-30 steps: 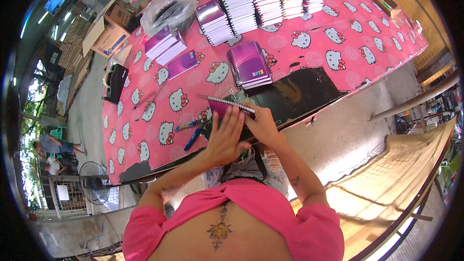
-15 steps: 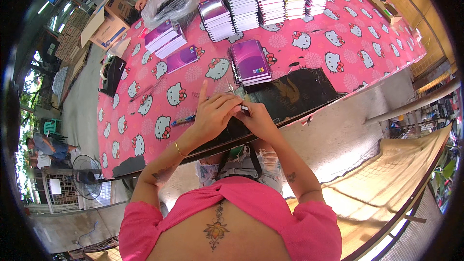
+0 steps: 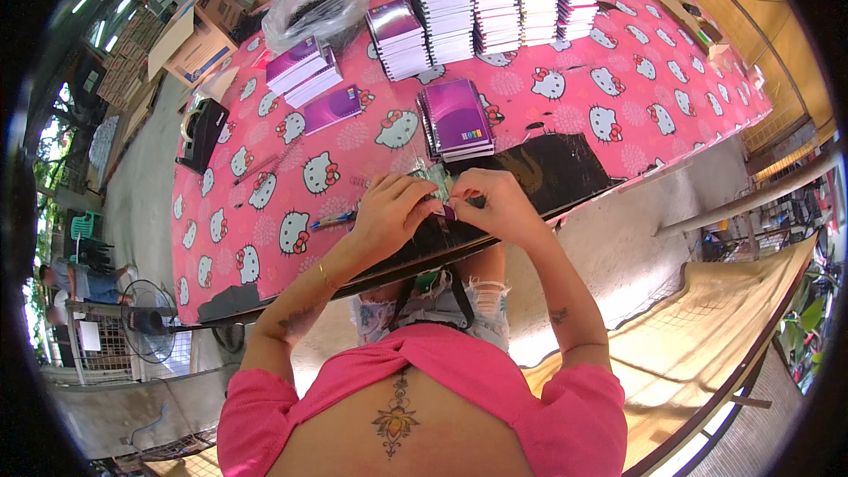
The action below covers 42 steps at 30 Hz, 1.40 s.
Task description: The person binds booklets by inserting a spiral coil into the punched holes of each booklet and cutting the excess coil with a pair of pliers.
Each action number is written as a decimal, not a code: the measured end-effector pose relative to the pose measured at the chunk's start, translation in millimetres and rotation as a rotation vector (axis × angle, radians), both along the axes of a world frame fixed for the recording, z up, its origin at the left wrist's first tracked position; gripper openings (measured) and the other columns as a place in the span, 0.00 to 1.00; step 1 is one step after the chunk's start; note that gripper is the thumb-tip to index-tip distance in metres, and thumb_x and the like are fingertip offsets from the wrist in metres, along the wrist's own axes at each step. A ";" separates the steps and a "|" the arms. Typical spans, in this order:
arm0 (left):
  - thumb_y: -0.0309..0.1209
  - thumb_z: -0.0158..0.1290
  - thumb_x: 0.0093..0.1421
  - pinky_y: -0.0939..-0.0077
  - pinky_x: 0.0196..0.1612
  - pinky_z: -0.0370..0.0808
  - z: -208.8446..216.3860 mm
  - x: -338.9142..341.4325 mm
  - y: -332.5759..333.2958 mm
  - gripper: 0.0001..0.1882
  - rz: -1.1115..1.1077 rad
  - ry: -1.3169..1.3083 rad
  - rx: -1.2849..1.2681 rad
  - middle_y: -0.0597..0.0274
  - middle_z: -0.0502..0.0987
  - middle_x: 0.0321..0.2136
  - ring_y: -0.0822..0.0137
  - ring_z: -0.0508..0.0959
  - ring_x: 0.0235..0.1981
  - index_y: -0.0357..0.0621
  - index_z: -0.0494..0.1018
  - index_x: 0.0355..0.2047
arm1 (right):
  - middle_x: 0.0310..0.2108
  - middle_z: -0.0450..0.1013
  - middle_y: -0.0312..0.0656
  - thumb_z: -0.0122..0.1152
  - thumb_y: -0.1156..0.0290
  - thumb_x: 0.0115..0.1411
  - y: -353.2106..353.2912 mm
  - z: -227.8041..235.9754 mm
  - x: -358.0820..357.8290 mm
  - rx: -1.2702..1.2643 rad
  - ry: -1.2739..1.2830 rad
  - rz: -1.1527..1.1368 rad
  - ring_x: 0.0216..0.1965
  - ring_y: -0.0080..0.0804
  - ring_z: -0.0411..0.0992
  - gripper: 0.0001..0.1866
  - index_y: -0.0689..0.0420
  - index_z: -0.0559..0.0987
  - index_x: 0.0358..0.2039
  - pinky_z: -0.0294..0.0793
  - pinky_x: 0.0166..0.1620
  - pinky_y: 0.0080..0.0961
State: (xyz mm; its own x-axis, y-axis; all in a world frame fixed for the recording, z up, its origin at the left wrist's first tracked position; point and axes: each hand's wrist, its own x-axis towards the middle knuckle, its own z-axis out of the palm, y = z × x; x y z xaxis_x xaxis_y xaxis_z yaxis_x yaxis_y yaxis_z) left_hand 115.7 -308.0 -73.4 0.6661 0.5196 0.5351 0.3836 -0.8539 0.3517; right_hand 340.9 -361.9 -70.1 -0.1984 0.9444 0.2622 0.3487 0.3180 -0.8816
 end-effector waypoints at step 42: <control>0.36 0.61 0.62 0.63 0.50 0.75 20.6 -108.5 24.3 0.22 0.018 -0.036 -0.522 0.52 0.80 0.45 0.57 0.80 0.45 0.37 0.75 0.53 | 0.42 0.77 0.44 0.68 0.80 0.54 4.3 5.7 -54.1 0.283 0.007 -0.204 0.41 0.41 0.76 0.16 0.60 0.81 0.45 0.75 0.45 0.32</control>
State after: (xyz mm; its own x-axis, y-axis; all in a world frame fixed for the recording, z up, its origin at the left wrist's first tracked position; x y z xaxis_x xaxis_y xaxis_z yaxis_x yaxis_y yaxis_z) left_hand 7.2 -283.7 -52.7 0.6404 0.7347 0.2239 0.3767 -0.5545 0.7421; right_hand 286.8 -357.7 -64.5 -0.0099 0.8541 0.5200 0.4243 0.4745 -0.7713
